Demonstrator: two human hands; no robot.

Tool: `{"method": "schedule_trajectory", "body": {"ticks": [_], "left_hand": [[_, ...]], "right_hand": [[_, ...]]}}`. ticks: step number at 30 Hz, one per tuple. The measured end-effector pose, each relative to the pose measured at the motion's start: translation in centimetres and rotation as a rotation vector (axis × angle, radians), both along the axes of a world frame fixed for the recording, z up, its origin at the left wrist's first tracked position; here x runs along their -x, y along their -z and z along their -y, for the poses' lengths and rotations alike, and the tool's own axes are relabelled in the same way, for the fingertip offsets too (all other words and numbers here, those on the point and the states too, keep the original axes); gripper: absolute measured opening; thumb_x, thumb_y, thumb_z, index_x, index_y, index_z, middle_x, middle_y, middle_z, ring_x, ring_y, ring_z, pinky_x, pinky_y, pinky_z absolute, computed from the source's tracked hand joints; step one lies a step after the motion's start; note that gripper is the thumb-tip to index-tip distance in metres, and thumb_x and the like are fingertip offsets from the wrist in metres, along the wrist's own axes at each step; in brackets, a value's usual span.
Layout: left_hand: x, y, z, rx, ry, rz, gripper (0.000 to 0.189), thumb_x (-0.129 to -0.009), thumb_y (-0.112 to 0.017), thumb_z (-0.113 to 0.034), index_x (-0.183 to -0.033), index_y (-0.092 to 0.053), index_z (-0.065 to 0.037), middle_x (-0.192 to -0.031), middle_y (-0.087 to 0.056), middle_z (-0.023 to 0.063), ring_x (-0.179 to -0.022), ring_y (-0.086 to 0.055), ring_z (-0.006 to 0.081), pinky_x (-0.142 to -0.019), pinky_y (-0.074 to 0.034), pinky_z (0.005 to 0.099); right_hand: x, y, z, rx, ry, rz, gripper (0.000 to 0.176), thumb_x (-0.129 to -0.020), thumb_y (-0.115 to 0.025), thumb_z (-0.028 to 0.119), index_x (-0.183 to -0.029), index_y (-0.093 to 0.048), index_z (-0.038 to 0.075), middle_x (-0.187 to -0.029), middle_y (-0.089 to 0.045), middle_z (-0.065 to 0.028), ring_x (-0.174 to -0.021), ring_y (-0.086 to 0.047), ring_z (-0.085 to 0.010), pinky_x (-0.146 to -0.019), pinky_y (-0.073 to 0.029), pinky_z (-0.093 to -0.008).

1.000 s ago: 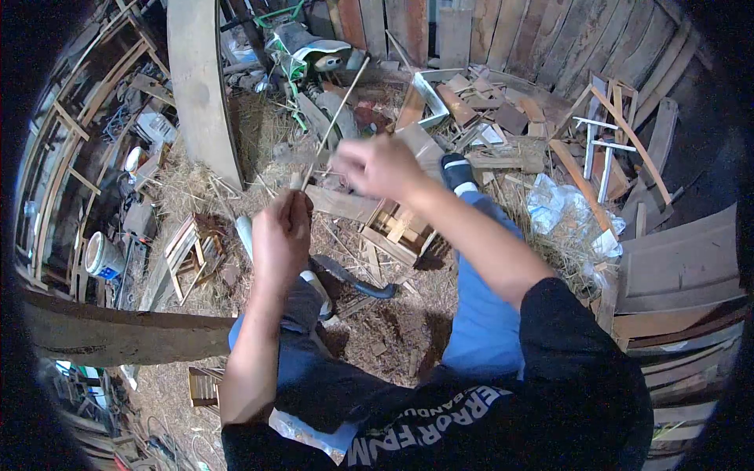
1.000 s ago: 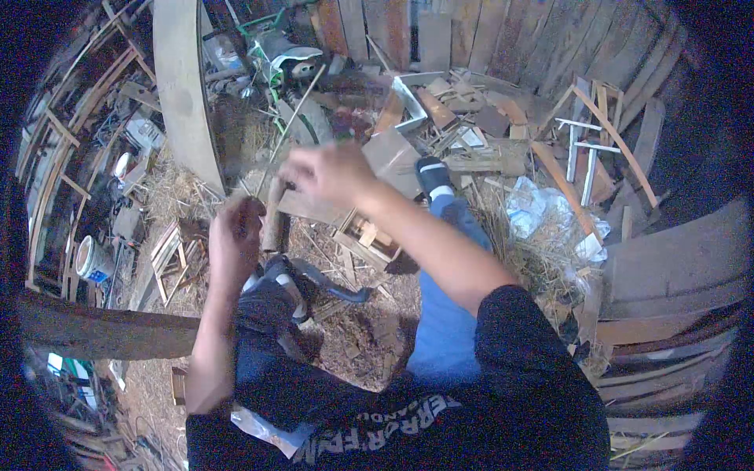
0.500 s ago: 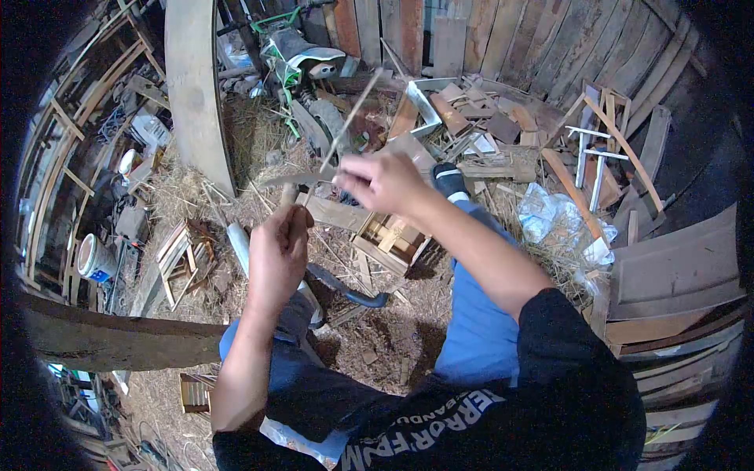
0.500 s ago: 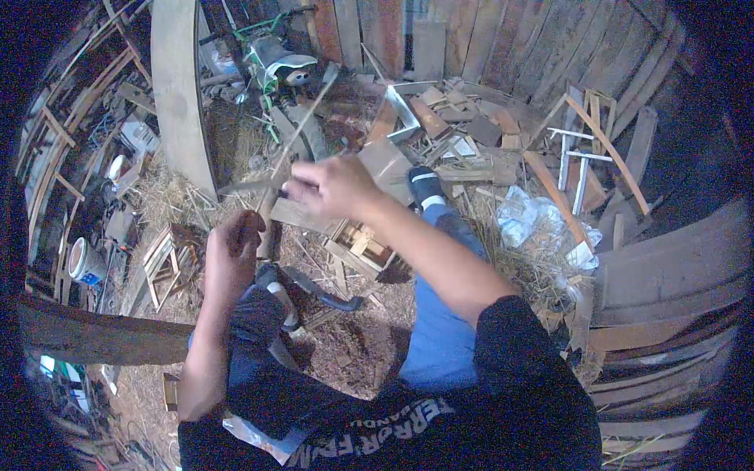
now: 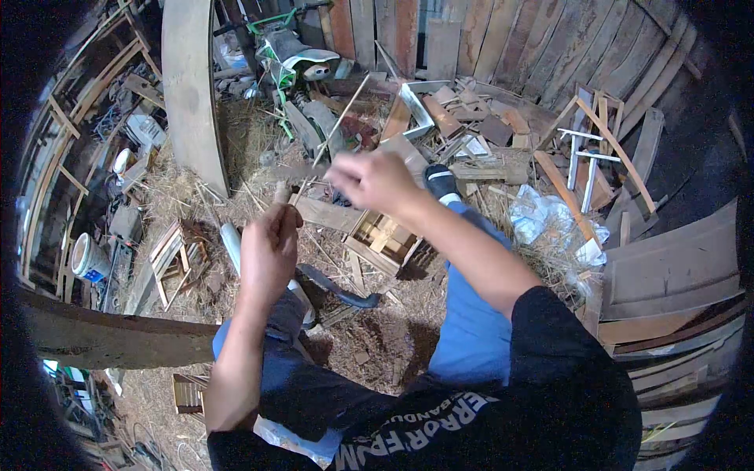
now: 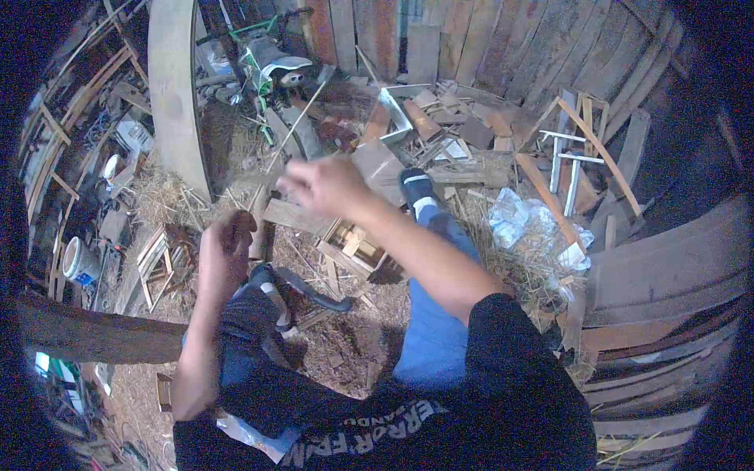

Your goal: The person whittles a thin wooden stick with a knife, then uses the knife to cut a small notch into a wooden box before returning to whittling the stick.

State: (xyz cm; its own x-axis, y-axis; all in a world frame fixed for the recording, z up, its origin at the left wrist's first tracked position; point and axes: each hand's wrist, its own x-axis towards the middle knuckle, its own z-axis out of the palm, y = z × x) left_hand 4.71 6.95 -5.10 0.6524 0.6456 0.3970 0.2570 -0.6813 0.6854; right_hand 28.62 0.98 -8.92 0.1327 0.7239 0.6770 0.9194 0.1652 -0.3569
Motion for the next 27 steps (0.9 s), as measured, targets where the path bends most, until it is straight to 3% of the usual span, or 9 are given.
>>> {"method": "schedule_trajectory", "body": {"ticks": [5, 8, 10, 14, 16, 18, 21, 23, 27], "left_hand": [[0.1, 0.0, -0.4, -0.066, -0.006, -0.07, 0.015, -0.1, -0.058, -0.006, -0.093, -0.063, 0.005, -0.064, -0.052, 0.0181, -0.054, -0.047, 0.0174, -0.054, -0.042, 0.0364], [0.4, -1.3, 0.5, 0.09, -0.059, -0.26, 0.01, -0.092, -0.055, -0.003, -0.095, -0.064, 0.001, -0.081, -0.064, 0.0196, -0.073, -0.062, 0.0264, -0.072, -0.05, 0.0382], [0.6, -0.5, 0.4, 0.056, -0.02, -0.231, 0.01, -0.095, -0.055, -0.004, -0.095, -0.064, 0.001, -0.079, -0.062, 0.0187, -0.071, -0.059, 0.0242, -0.07, -0.049, 0.0379], [1.1, -0.2, -0.4, 0.087, 0.006, -0.215, 0.011, -0.097, -0.054, -0.005, -0.094, -0.063, 0.001, -0.075, -0.06, 0.0155, -0.069, -0.055, 0.021, -0.068, -0.047, 0.0361], [1.2, -0.2, -0.4, 0.075, 0.01, -0.233, 0.01, -0.096, -0.055, -0.003, -0.095, -0.063, 0.001, -0.076, -0.061, 0.0142, -0.07, -0.055, 0.0208, -0.068, -0.047, 0.0359], [1.4, -0.6, -0.1, 0.107, 0.005, -0.26, 0.009, -0.095, -0.055, -0.001, -0.096, -0.064, 0.002, -0.079, -0.063, 0.0136, -0.072, -0.056, 0.0207, -0.069, -0.047, 0.0355], [1.5, -1.0, -0.1, 0.159, -0.01, -0.268, 0.011, -0.093, -0.055, 0.001, -0.099, -0.064, 0.003, -0.085, -0.067, 0.0145, -0.075, -0.058, 0.0205, -0.072, -0.049, 0.0344], [1.8, -0.2, -0.3, 0.111, 0.02, -0.231, 0.012, -0.093, -0.056, 0.001, -0.101, -0.064, 0.003, -0.089, -0.067, 0.0157, -0.078, -0.06, 0.0199, -0.074, -0.05, 0.0334], [1.5, 1.7, -0.8, -0.025, 0.105, 0.0, 0.018, -0.102, -0.058, -0.008, -0.089, -0.061, 0.003, -0.063, -0.049, 0.0107, -0.06, -0.043, 0.0111, -0.055, -0.039, 0.0339]], "right_hand": [[-0.6, 0.2, 0.2, -0.011, 0.029, -0.024, 0.034, -0.099, -0.066, 0.037, -0.078, -0.061, 0.011, -0.059, -0.059, -0.0133, -0.055, -0.064, -0.0351, -0.051, -0.045, -0.0446], [-1.3, -0.8, 0.7, 0.209, 0.15, -0.232, 0.035, -0.101, -0.063, 0.037, -0.082, -0.063, 0.008, -0.064, -0.061, -0.0147, -0.061, -0.065, -0.0329, -0.057, -0.047, -0.0452], [-4.4, -0.1, -0.9, -0.065, 0.127, -0.19, 0.037, -0.102, -0.062, 0.038, -0.081, -0.062, 0.008, -0.061, -0.056, -0.0144, -0.057, -0.06, -0.0297, -0.055, -0.045, -0.0451], [-1.2, 0.2, 1.4, -0.011, 0.022, 0.043, 0.034, -0.1, -0.067, 0.034, -0.078, -0.062, 0.008, -0.062, -0.06, -0.0126, -0.055, -0.06, -0.0277, -0.054, -0.042, -0.0434], [-3.8, 1.6, -0.3, 0.117, 0.085, -0.33, 0.031, -0.098, -0.066, 0.038, -0.083, -0.066, 0.011, -0.064, -0.062, -0.0116, -0.059, -0.063, -0.0327, -0.06, -0.046, -0.0453], [-5.8, 1.0, -0.8, 0.21, 0.192, -0.173, 0.031, -0.099, -0.065, 0.039, -0.087, -0.067, 0.011, -0.068, -0.064, -0.012, -0.062, -0.064, -0.033, -0.06, -0.048, -0.0458], [-1.8, 1.7, 1.1, 0.106, 0.008, 0.048, 0.037, -0.101, -0.06, 0.047, -0.09, -0.07, 0.012, -0.07, -0.068, -0.0151, -0.065, -0.067, -0.0388, -0.06, -0.052, -0.0497], [-3.5, 1.9, 0.3, 0.143, 0.094, -0.181, 0.039, -0.101, -0.06, 0.048, -0.089, -0.069, 0.012, -0.071, -0.068, -0.016, -0.066, -0.069, -0.0385, -0.06, -0.052, -0.0503], [-6.8, 0.7, 0.5, 0.146, 0.223, -0.223, 0.039, -0.101, -0.059, 0.048, -0.088, -0.067, 0.013, -0.072, -0.068, -0.0167, -0.066, -0.069, -0.0394, -0.059, -0.051, -0.051]]}}
